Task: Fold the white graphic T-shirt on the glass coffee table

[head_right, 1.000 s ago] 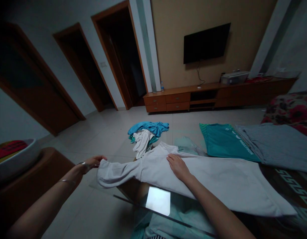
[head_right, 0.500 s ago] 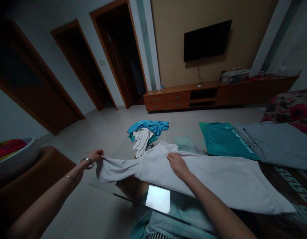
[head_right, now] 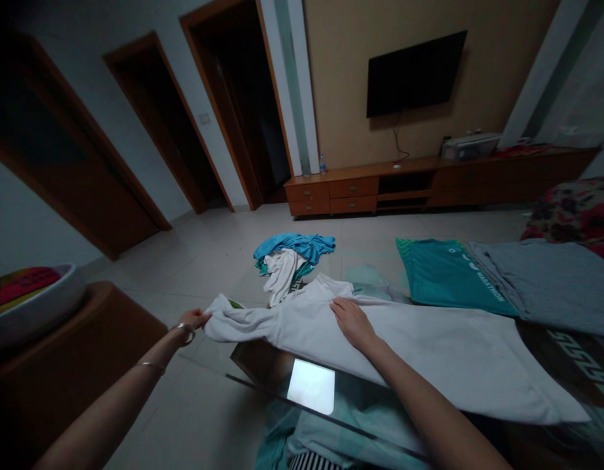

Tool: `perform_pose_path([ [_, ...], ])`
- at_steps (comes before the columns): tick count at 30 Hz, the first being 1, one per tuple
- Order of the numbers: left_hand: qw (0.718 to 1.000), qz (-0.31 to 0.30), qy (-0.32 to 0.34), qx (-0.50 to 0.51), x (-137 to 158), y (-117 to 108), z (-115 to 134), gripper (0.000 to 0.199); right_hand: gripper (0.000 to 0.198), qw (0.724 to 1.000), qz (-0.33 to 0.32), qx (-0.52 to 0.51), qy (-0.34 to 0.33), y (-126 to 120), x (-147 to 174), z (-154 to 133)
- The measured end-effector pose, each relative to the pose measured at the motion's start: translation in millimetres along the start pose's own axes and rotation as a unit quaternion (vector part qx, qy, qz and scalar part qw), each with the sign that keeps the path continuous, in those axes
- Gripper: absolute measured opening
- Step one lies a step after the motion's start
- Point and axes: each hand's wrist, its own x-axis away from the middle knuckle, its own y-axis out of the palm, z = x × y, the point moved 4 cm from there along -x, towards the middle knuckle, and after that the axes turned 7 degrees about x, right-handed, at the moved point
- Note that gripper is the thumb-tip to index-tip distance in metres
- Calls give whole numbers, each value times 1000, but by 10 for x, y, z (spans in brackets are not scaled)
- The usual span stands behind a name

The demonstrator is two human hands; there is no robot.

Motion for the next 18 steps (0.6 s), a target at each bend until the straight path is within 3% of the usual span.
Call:
perform_pose_path([
  [6, 995, 85, -48, -24, 60, -156, -306, 22, 32, 1000, 0, -13, 5, -6, -7, -9],
  [10, 996, 37, -71, -29, 130, -109, -421, 24, 34, 1000, -4, -17, 3, -11, 10, 11],
  [13, 997, -9, -79, -6, 103, -78, -357, 31, 33, 999, -27, -14, 29, -91, -65, -56],
  [16, 996, -30, -87, 9, 37, -33, -207, 29, 31, 995, -60, -3, 73, -227, -286, -343],
  [18, 995, -24, -94, 9, 4, 24, -108, 25, 28, 997, -66, -24, 32, -293, -490, -701],
])
